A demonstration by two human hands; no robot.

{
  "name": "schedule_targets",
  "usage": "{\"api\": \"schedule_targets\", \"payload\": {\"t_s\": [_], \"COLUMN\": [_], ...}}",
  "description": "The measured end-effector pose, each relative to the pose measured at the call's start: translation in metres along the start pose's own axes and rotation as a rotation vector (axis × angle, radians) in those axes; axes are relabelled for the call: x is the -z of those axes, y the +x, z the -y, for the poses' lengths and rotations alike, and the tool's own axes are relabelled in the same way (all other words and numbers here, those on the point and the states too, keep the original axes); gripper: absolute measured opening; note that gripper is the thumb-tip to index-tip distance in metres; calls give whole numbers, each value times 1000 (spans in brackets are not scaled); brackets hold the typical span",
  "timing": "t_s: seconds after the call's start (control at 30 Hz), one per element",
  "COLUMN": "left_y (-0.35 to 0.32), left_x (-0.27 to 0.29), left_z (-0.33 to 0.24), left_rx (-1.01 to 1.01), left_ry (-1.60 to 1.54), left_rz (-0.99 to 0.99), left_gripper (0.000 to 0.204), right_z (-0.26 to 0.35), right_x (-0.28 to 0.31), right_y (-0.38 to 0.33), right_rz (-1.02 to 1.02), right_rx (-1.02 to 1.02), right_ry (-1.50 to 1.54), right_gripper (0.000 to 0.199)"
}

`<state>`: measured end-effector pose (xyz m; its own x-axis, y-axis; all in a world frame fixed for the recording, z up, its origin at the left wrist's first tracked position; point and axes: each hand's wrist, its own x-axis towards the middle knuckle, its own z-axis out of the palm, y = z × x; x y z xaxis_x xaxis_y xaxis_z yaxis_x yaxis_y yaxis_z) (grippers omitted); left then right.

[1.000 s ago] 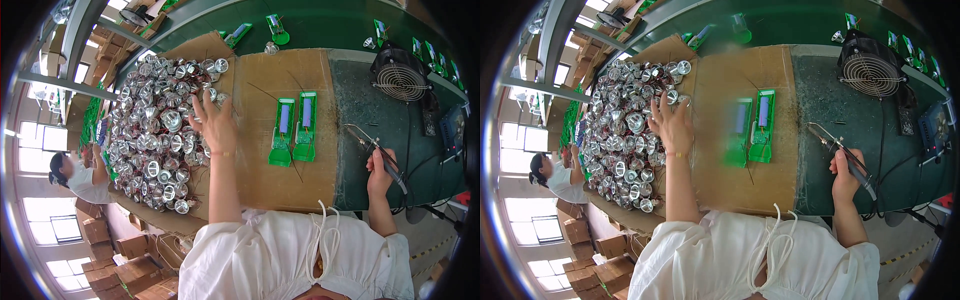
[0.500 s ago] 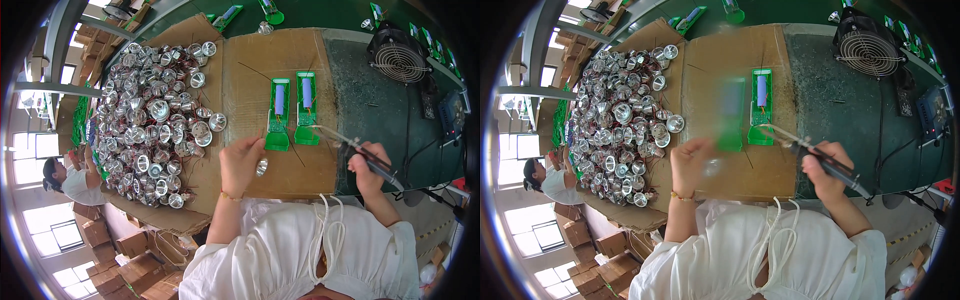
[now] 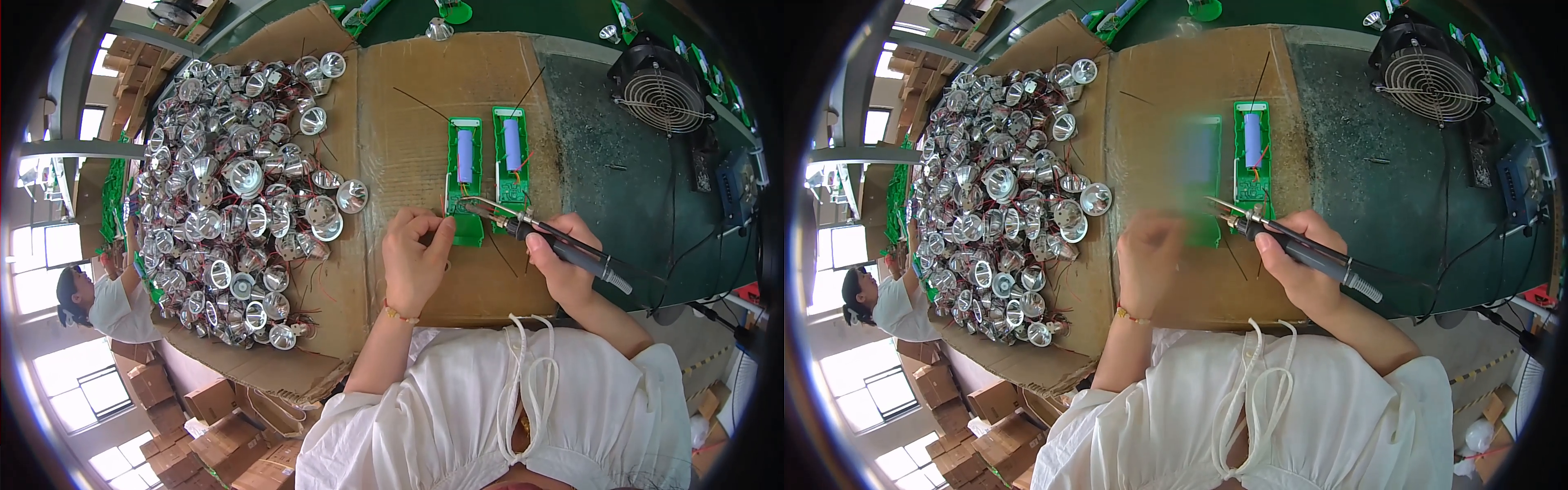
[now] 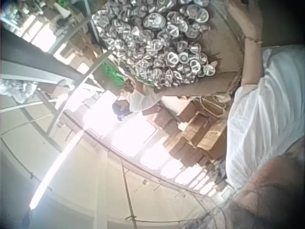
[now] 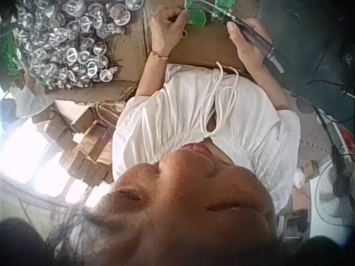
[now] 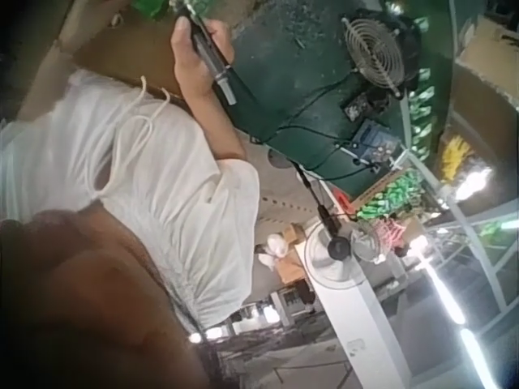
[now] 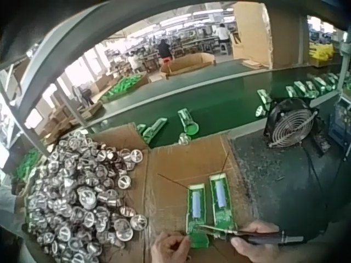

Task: Soldering wires and components onto circuit boards for portable lights.

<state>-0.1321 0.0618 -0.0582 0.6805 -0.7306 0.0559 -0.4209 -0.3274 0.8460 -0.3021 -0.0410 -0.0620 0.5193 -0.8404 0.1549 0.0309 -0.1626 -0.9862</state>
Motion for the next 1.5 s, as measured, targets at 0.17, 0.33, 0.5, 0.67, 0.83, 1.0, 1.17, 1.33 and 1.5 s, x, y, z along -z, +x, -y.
{"api": "schedule_targets", "payload": {"t_s": [0.17, 0.33, 0.5, 0.67, 0.83, 1.0, 1.17, 1.33, 1.5], "left_y": [2, 3, 3, 3, 0, -4, -3, 0, 2], "left_x": [0, -2, -2, -2, -3, 0, -3, -4, -4], "left_z": [-2, 0, 0, -2, -2, -7, -2, -3, -6], "left_rx": [19, 16, -35, -34, -71, 11, -72, -41, -11], "left_ry": [2, -21, -1, 2, 15, -126, -14, 3, -2], "left_rz": [9, -2, -19, -27, -32, -74, -60, -45, -34], "left_gripper": [14, 13, 13, 12, 12, 13, 12, 11, 11], "right_z": [-1, -1, 3, 5, 4, 5, 4, -1, -1], "right_x": [-1, 0, 6, 10, 12, 14, 12, 6, 2], "right_y": [1, 1, -2, -5, -6, -9, -7, -3, -1], "right_rz": [-5, 44, -10, -14, -23, -4, 1, 18, 25], "right_rx": [-70, -60, -114, -123, -109, -93, -92, -69, -127], "right_ry": [26, 21, 175, 146, 170, 124, 116, 49, 86], "right_gripper": [16, 15, 17, 18, 18, 17, 16, 15, 15]}}
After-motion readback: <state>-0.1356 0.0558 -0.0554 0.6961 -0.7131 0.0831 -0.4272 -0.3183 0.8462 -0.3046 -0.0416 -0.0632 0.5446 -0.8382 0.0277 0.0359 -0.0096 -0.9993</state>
